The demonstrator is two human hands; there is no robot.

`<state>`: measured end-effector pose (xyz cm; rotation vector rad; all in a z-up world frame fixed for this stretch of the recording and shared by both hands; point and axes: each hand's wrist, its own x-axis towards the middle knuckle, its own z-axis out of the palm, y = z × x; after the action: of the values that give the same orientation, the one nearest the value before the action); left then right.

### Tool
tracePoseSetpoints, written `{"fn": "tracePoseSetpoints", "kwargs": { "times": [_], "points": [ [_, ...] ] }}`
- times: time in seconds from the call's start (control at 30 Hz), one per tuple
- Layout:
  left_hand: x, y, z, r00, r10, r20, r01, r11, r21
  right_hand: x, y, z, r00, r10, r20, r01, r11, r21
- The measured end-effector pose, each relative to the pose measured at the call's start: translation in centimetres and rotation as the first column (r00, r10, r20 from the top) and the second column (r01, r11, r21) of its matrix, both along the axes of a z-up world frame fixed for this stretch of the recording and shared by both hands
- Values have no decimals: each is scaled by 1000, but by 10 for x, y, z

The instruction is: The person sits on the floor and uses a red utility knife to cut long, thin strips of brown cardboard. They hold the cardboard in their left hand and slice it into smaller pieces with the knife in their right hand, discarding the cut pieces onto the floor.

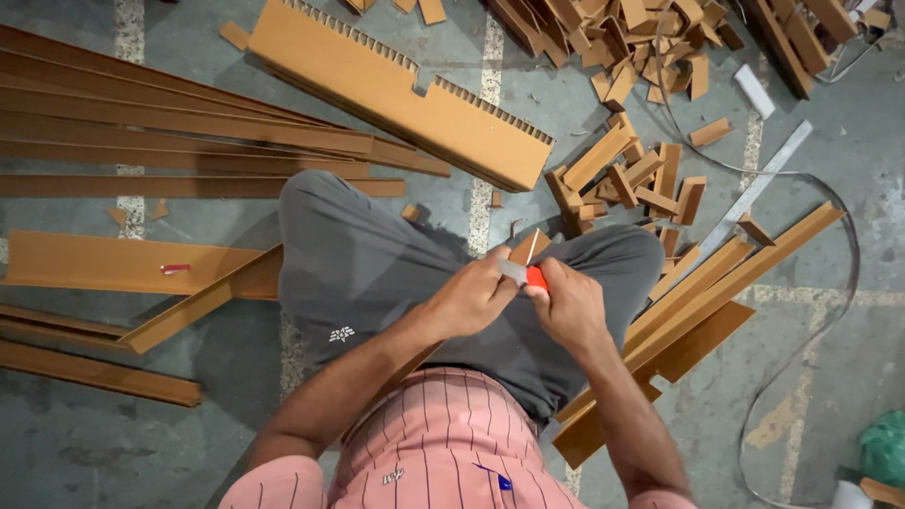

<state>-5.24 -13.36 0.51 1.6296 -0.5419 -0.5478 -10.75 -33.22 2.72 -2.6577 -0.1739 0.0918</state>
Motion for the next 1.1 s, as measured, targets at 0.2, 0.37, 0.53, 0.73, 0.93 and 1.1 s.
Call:
{"fn": "tracePoseSetpoints", "kwargs": {
  "times": [0.2,0.37,0.53,0.73,0.93,1.1],
  "points": [
    [2,-5,7,995,23,96,-19,999,-42,7,-35,-48,976,96,197,-80,993,-89],
    [-8,3,39,991,-36,-129,52,991,119,48,-141,-101,915,-378,-138,258,814,-520],
    [-21,24,42,997,-72,-37,72,997,-3,39,-199,-27,792,-611,-10,566,740,-364],
    [-13,4,18,995,-44,-91,49,997,62,-11,-48,4,997,-72,-31,70,996,-54],
    [-14,5,23,997,-54,-49,56,997,43,-3,-16,16,997,-46,-68,42,998,-53],
    [-13,6,30,998,-59,-19,60,998,23,-2,-37,-9,999,14,-35,-19,988,-156]
  ]
}}
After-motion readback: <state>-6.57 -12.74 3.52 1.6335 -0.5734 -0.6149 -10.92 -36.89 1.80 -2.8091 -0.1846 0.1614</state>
